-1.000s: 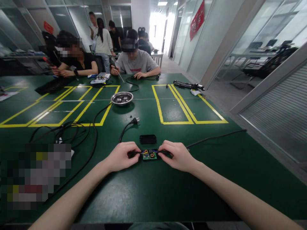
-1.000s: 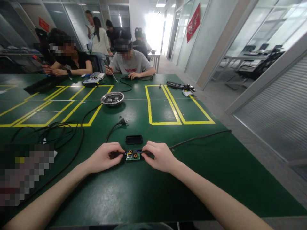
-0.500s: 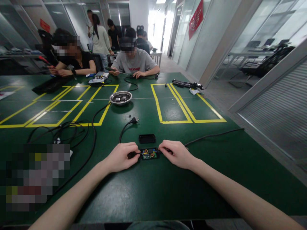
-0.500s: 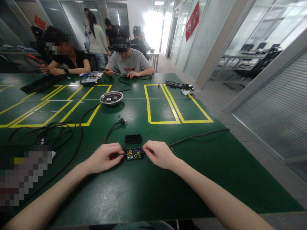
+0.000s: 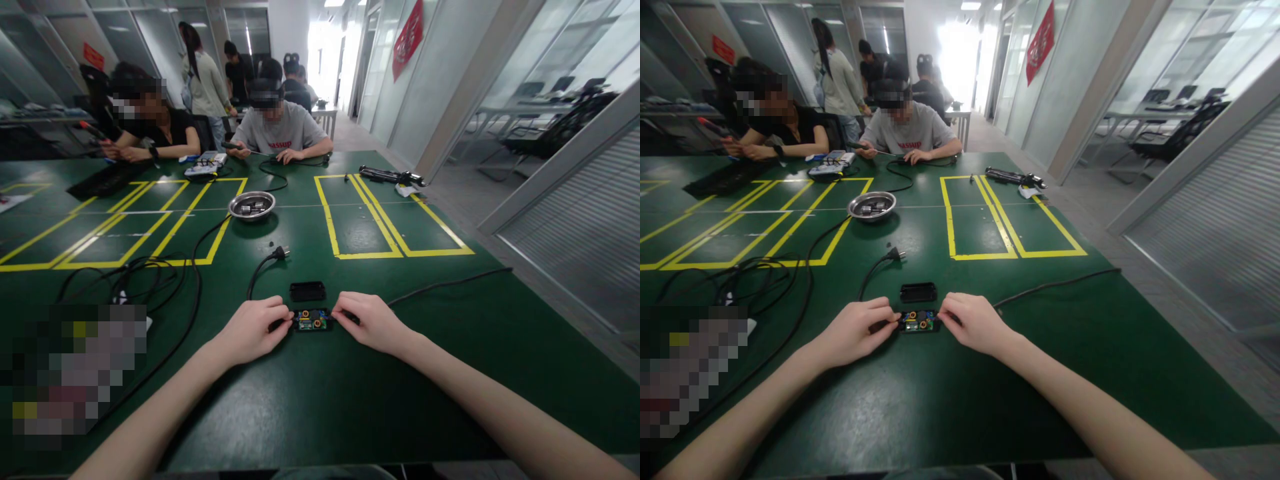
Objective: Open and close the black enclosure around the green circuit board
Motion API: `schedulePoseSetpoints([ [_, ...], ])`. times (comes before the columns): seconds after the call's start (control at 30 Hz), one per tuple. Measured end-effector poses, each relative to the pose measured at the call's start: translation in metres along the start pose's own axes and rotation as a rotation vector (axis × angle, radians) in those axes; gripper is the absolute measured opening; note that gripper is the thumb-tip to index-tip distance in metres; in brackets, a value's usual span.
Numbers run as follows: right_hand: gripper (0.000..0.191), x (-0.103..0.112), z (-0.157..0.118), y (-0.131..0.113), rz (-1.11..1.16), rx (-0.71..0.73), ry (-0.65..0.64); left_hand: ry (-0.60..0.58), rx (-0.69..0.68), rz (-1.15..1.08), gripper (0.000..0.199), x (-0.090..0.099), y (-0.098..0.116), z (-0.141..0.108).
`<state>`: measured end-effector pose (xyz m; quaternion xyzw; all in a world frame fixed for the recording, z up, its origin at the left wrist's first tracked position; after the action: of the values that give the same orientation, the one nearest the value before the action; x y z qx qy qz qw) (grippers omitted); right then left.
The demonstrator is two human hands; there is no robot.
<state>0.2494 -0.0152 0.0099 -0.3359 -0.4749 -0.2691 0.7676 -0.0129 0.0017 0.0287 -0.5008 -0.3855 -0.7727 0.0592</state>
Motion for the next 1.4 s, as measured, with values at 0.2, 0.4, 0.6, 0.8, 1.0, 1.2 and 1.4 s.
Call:
schedulePoseSetpoints([
  [0.2, 0.018, -0.003, 0.002, 0.001, -0.077, 0.039, 0.019, 0.014, -0.085, 0.063, 0.024, 0.0, 0.004, 0.002],
  [0.4, 0.018, -0.011, 0.003, 0.002, -0.1, 0.011, 0.06, 0.041, -0.072, 0.15, 0.026, -0.005, 0.002, 0.004],
  [0.6, 0.018, -0.015, 0.008, 0.007, -0.15, -0.039, 0.096, 0.194, 0.009, 0.086, 0.027, -0.011, -0.004, 0.008],
  [0.8, 0.023, -0.013, 0.01, 0.004, -0.237, 0.014, 0.062, 0.25, 0.124, -0.056, 0.028, -0.011, -0.01, 0.009],
  [1.0, 0.018, -0.016, 0.011, 0.007, -0.1, -0.051, 0.039, 0.27, 0.155, -0.087, 0.02, -0.013, -0.01, 0.011],
  [1.2, 0.032, -0.014, 0.011, 0.007, -0.056, -0.11, 0.153, 0.334, 0.197, -0.076, 0.022, -0.013, -0.016, 0.011],
  [1.4, 0.031, -0.016, 0.012, 0.009, -0.055, -0.056, 0.058, 0.258, 0.09, -0.128, 0.023, -0.015, -0.016, 0.012],
])
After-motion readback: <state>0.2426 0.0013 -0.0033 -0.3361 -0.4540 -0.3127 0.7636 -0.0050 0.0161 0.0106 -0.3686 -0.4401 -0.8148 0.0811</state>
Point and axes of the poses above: each hand's wrist, its own z-axis towards the middle knuckle, its own x-axis out of the back of the hand, y = z × x, the point moved 2 cm from there along z, towards the middle knuckle, and after that the axes turned 12 degrees about -z, right-handed, at the moved point
